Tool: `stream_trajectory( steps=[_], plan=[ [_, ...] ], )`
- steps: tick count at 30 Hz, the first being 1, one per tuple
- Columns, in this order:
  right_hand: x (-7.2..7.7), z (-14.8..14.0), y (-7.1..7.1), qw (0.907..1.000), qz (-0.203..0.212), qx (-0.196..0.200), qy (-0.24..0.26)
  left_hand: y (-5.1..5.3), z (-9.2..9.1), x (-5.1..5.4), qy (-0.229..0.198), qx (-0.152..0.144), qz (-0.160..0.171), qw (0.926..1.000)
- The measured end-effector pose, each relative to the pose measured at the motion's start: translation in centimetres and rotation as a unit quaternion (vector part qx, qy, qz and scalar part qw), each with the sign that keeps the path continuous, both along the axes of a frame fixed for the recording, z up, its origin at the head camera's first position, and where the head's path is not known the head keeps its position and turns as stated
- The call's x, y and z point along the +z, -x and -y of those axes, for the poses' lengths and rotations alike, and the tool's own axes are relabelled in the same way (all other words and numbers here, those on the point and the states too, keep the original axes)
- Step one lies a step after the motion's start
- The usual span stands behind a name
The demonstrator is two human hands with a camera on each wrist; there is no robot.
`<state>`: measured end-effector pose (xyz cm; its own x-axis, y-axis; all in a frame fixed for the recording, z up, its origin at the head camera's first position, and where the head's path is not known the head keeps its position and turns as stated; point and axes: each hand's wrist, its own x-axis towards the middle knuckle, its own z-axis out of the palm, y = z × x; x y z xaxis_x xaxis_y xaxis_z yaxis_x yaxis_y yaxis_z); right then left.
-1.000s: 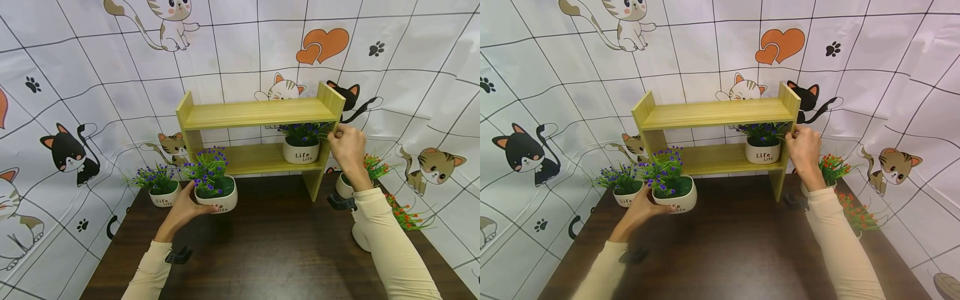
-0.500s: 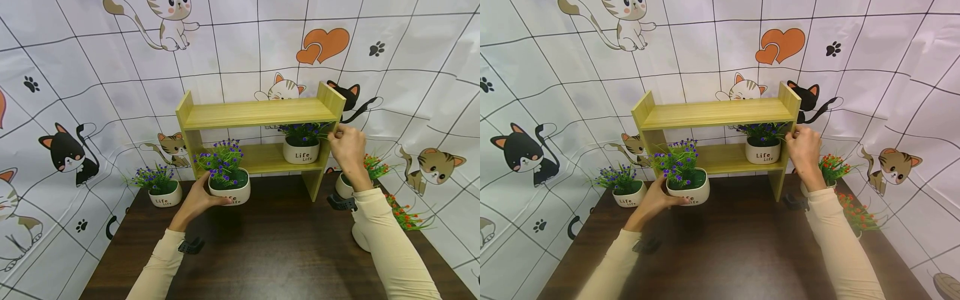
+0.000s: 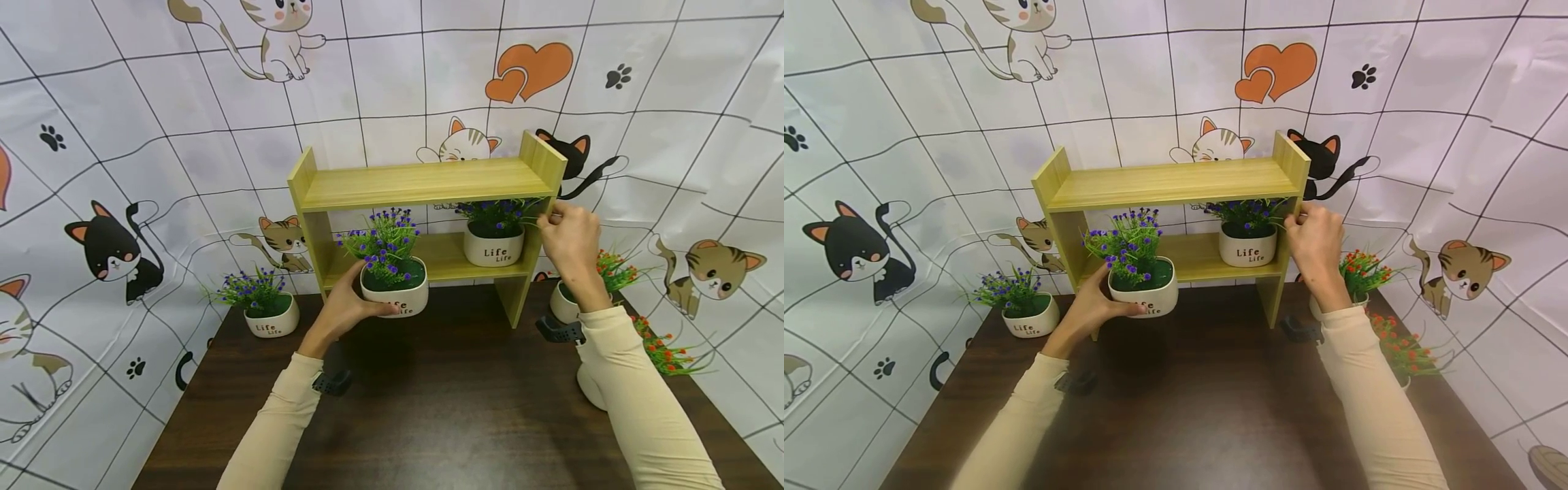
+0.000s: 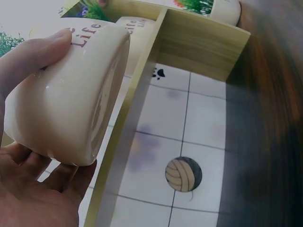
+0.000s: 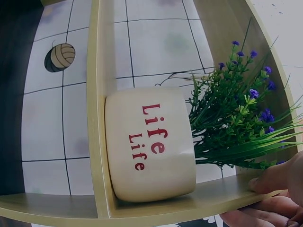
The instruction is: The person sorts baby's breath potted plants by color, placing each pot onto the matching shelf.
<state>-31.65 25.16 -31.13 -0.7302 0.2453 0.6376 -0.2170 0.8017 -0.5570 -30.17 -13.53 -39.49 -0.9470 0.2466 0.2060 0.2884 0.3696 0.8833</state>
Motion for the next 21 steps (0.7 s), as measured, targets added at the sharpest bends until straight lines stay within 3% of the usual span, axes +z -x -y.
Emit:
stream_trajectory(
  steps=[13,21],
  plan=[
    [-0.1,-0.1,0.1,1.0000,0.002,-0.004,-0.001,1.6,-3.1,0.6,-0.005,-0.026,-0.017,0.9995],
    [0.0,-0.1,0.0,1.0000,0.003,-0.003,0.000,2.5,-4.4,1.0,0.013,-0.019,-0.014,0.9996]
  ],
)
